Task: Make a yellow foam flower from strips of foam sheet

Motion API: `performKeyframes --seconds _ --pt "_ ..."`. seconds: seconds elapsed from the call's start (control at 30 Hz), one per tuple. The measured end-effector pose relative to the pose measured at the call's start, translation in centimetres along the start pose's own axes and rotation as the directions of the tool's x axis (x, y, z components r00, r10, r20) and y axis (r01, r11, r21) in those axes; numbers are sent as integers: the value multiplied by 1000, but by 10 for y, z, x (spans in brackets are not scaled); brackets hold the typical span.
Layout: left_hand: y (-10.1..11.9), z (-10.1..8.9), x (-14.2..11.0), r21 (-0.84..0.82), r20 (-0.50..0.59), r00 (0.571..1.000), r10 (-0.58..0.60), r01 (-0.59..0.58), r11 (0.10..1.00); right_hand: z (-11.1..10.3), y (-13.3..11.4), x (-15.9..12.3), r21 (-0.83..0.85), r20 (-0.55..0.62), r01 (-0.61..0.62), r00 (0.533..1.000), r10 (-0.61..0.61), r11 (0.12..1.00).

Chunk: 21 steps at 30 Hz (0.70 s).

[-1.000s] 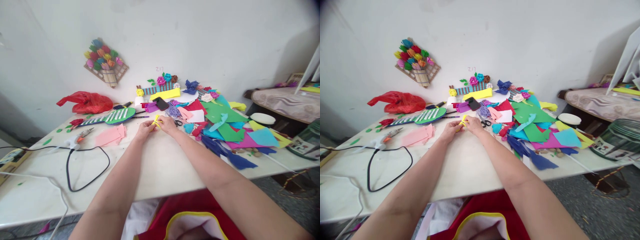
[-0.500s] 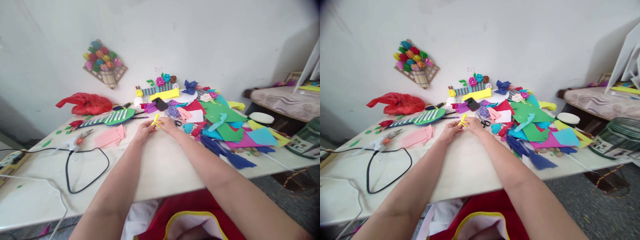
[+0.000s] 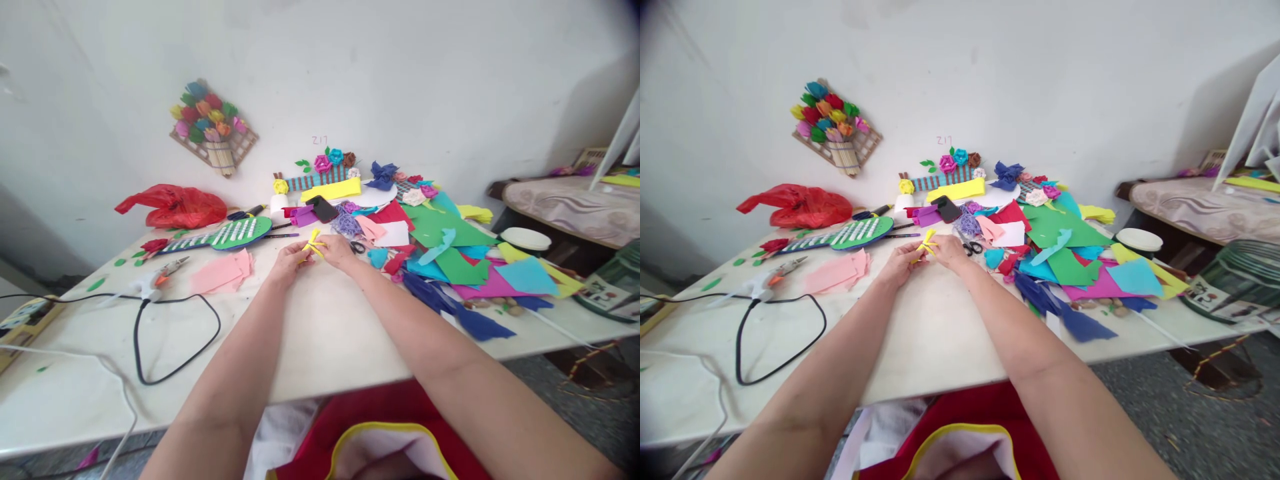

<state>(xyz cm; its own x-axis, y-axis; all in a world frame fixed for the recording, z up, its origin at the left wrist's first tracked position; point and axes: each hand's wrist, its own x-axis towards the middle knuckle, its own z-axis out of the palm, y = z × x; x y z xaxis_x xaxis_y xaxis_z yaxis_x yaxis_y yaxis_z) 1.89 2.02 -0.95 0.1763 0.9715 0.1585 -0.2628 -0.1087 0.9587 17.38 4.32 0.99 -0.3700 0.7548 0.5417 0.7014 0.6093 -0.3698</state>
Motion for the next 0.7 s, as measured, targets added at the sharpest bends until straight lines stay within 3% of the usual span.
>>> performKeyframes --seconds 0.1,0.3,0.4,0.5,0.7 --pt "-2 0 2 3 19 1000 6 -6 1000 5 2 2 28 -19 -62 998 62 998" --pt "-5 -1 4 12 13 1000 6 -6 1000 20 14 9 296 58 -223 975 216 929" --pt "-4 0 4 20 -9 1000 15 -15 1000 20 19 8 320 11 -169 985 174 932" --pt "-3 1 3 8 -29 999 14 -14 1000 16 20 7 275 -54 -31 997 48 961" --pt "-2 1 3 -39 -29 1000 -5 3 999 10 19 6 112 -35 108 994 -105 988"
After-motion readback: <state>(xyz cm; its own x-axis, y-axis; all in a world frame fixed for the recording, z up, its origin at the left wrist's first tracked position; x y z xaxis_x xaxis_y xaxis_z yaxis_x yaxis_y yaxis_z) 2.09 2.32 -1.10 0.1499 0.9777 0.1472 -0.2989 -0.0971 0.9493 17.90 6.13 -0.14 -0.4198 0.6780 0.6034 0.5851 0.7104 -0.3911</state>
